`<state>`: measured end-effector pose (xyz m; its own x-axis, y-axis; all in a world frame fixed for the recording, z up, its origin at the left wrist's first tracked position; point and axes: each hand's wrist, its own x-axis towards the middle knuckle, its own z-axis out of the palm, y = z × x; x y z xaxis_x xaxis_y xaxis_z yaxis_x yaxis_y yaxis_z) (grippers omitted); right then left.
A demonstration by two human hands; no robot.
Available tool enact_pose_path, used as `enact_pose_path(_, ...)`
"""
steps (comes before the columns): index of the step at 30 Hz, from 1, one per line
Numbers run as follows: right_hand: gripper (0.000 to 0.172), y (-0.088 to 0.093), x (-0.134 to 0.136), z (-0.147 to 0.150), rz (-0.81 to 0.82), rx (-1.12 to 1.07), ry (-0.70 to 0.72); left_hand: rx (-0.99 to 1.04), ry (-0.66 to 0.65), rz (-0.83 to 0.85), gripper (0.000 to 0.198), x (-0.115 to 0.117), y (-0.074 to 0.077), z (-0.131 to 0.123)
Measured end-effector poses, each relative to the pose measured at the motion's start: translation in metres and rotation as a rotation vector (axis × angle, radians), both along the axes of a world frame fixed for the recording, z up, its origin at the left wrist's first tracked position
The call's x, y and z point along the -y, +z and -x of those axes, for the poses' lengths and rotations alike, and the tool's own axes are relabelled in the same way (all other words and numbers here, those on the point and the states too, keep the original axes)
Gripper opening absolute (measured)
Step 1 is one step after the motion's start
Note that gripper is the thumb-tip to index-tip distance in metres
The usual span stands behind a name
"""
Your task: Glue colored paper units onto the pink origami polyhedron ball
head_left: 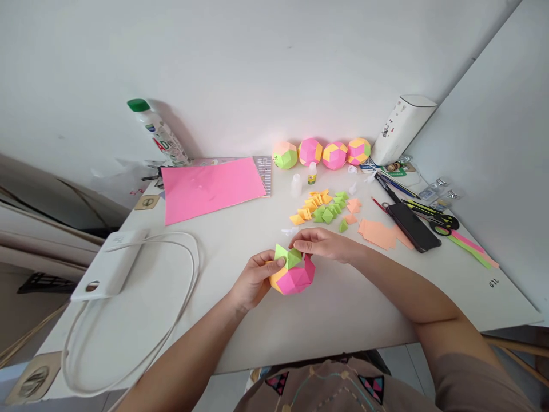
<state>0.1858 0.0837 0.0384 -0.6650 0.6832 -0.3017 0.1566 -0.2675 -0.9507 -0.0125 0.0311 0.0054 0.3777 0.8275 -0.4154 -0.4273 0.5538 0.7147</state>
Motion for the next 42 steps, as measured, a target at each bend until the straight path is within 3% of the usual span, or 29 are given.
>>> enact_pose_path(6,0.038,-0.009,-0.006,-0.002,0.049,-0.04,-0.04,0.034,0.126,-0.018,0.023,-0.003,-0.003,-0.003)
enact_pose_path(11,0.026,-0.011,-0.008,-0.003,0.083,-0.038,-0.106,0.038,0.132,-0.029,0.026,-0.004,-0.002,-0.005)
enact_pose_path(19,0.03,-0.008,-0.01,-0.004,0.192,-0.043,-0.095,0.028,0.158,-0.048,0.027,-0.004,-0.004,-0.007)
enact_pose_path(24,0.039,-0.013,-0.014,-0.01,0.23,-0.095,-0.058,0.036,0.152,-0.042,0.027,-0.004,-0.003,-0.006)
enact_pose_path(29,0.039,-0.011,-0.015,-0.011,0.252,-0.101,-0.055,0.043,0.063,-0.067,0.019,-0.003,-0.002,-0.003)
enact_pose_path(37,0.037,-0.006,-0.014,-0.009,0.27,-0.103,-0.124,0.04,0.017,-0.122,0.021,-0.002,0.0,-0.002)
enact_pose_path(42,0.038,-0.008,-0.013,-0.008,0.262,-0.122,-0.173,-0.053,0.012,-0.217,0.036,-0.001,0.0,-0.005)
